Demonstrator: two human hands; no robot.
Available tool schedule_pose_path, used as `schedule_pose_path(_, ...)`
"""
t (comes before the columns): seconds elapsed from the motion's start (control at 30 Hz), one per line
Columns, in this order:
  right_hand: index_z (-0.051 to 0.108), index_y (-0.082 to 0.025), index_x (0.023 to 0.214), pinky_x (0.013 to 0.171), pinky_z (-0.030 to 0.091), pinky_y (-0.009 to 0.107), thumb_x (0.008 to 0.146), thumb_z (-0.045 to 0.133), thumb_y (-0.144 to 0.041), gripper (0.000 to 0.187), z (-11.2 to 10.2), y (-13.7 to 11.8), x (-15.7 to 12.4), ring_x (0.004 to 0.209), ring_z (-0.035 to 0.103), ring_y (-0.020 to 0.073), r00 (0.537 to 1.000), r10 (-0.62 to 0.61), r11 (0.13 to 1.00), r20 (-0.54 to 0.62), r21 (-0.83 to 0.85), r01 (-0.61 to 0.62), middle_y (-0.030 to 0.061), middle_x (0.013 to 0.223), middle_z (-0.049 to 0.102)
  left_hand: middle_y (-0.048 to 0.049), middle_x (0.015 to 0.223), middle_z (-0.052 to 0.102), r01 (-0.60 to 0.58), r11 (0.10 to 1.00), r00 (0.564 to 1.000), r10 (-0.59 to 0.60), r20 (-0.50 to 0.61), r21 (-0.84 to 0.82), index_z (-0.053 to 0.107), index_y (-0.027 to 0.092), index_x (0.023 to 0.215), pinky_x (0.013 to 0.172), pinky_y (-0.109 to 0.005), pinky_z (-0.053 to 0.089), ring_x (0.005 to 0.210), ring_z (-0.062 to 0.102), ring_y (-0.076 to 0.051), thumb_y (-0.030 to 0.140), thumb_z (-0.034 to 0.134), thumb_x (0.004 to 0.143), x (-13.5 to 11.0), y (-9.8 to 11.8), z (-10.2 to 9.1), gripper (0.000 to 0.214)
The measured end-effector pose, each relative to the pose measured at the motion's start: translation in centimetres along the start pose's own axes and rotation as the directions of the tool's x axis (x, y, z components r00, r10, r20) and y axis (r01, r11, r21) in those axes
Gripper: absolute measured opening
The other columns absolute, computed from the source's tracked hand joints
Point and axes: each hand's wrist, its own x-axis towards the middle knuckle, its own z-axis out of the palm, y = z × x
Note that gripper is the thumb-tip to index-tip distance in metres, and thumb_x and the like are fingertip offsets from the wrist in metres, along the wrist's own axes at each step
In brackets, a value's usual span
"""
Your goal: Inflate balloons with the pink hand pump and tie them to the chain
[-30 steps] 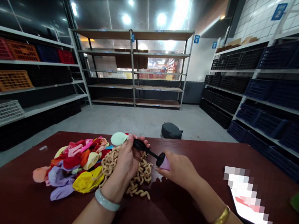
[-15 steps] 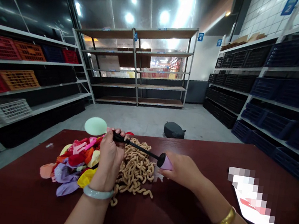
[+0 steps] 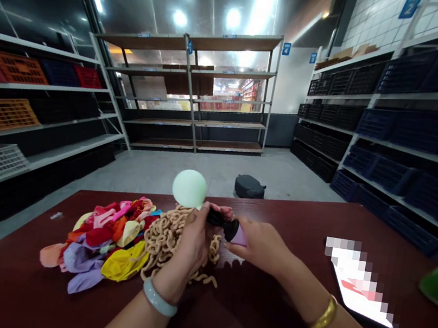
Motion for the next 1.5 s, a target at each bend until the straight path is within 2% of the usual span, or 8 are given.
schedule_pose_path(0.1, 0.048, -0.02, 0.122, 0.062, 0.038, 0.031, 0.083, 0.057, -0.055, 0.053, -0.3, -0.3, 0.0, 0.083, 0.067, 0.0271, 1.0, -0.011, 1.0, -0.013, 0.029, 0.012, 0.0082, 0.104, 0.069, -0.0122, 0.093, 0.069, 0.058, 0.997, 0.998, -0.057, 0.007, -0.047, 0.058, 0.014, 0.084, 0.074, -0.035, 0.051, 0.088, 0.066, -0.024, 0.036, 0.063, 0.083, -0.3, -0.5, 0.5, 0.022)
schedule_pose_path(0.37, 0.053, -0.021, 0.104, 0.063, 0.036, 0.03, 0.081, 0.06, -0.056, 0.043, -0.3, -1.9, 0.1, 0.086, 0.066, 0.0272, 0.998, 0.039, 0.993, 0.054, 0.109, -0.045, 0.0064, 0.096, 0.07, 0.0026, 0.064, 0.047, -0.127, 0.974, 0.991, 0.115, -0.072, -0.186, 0.049, 0.018, 0.074, 0.051, -0.023, 0.039, 0.054, 0.047, -0.009, 0.029, 0.064, 0.082, -0.5, 0.2, 2.2, 0.02)
schedule_pose_path(0.63, 0.054, -0.023, 0.099, 0.06, 0.031, 0.028, 0.08, 0.057, -0.064, 0.045, -0.6, -1.0, 0.1, 0.083, 0.065, 0.0256, 0.994, -0.008, 0.994, 0.11, 0.11, -0.004, 0.0048, 0.096, 0.07, 0.0029, 0.064, 0.045, -0.375, 0.907, 0.92, 0.339, -0.197, -0.19, 0.048, 0.016, 0.075, 0.051, -0.022, 0.037, 0.056, 0.045, -0.009, 0.023, 0.067, 0.08, 1.7, 6.7, -2.2, 0.02)
schedule_pose_path(0.73, 0.054, -0.023, 0.098, 0.061, 0.032, 0.028, 0.08, 0.058, -0.063, 0.044, -0.6, -0.4, 0.0, 0.083, 0.066, 0.0253, 0.992, -0.013, 0.996, 0.122, 0.091, 0.001, 0.0044, 0.096, 0.07, 0.0033, 0.063, 0.044, -0.431, 0.884, 0.887, 0.377, -0.268, -0.181, 0.048, 0.016, 0.075, 0.05, -0.021, 0.036, 0.054, 0.044, -0.009, 0.026, 0.068, 0.08, 2.3, 7.8, -3.3, 0.022)
schedule_pose_path(0.87, 0.055, -0.022, 0.097, 0.061, 0.033, 0.03, 0.08, 0.056, -0.064, 0.045, -0.3, -0.2, 0.0, 0.083, 0.066, 0.0262, 0.995, -0.007, 0.999, 0.104, 0.047, 0.002, 0.0057, 0.093, 0.071, 0.003, 0.064, 0.046, -0.435, 0.887, 0.877, 0.378, -0.296, -0.154, 0.048, 0.017, 0.075, 0.049, -0.021, 0.035, 0.054, 0.045, -0.009, 0.031, 0.07, 0.078, 2.5, 6.2, -3.0, 0.026)
schedule_pose_path(1.2, 0.054, -0.021, 0.099, 0.061, 0.038, 0.029, 0.078, 0.062, -0.056, 0.042, -0.2, -1.8, -0.1, 0.081, 0.068, 0.0271, 0.998, 0.038, 0.998, 0.058, 0.048, -0.041, 0.0062, 0.093, 0.071, 0.0023, 0.066, 0.046, -0.19, 0.967, 0.969, 0.157, -0.19, -0.169, 0.046, 0.019, 0.075, 0.053, -0.024, 0.04, 0.056, 0.045, -0.011, 0.038, 0.066, 0.081, -0.8, -0.9, 2.0, 0.027)
schedule_pose_path(1.37, 0.053, -0.022, 0.1, 0.063, 0.038, 0.03, 0.08, 0.06, -0.056, 0.041, 0.2, -2.2, -0.2, 0.081, 0.068, 0.0269, 0.999, 0.039, 0.996, 0.031, 0.077, -0.041, 0.0061, 0.093, 0.071, 0.0024, 0.065, 0.045, -0.17, 0.974, 0.972, 0.141, -0.189, -0.15, 0.046, 0.019, 0.074, 0.051, -0.024, 0.04, 0.055, 0.045, -0.011, 0.038, 0.065, 0.081, -1.2, -1.0, 2.6, 0.028)
schedule_pose_path(1.5, 0.053, -0.022, 0.101, 0.062, 0.038, 0.029, 0.079, 0.061, -0.059, 0.043, 0.5, -2.1, 0.0, 0.083, 0.068, 0.027, 0.999, 0.044, 0.996, 0.029, 0.071, -0.046, 0.0058, 0.094, 0.071, 0.0031, 0.063, 0.045, -0.226, 0.966, 0.958, 0.198, -0.207, -0.125, 0.045, 0.019, 0.073, 0.048, -0.023, 0.037, 0.053, 0.045, -0.01, 0.034, 0.066, 0.08, 0.3, 0.6, 1.4, 0.027)
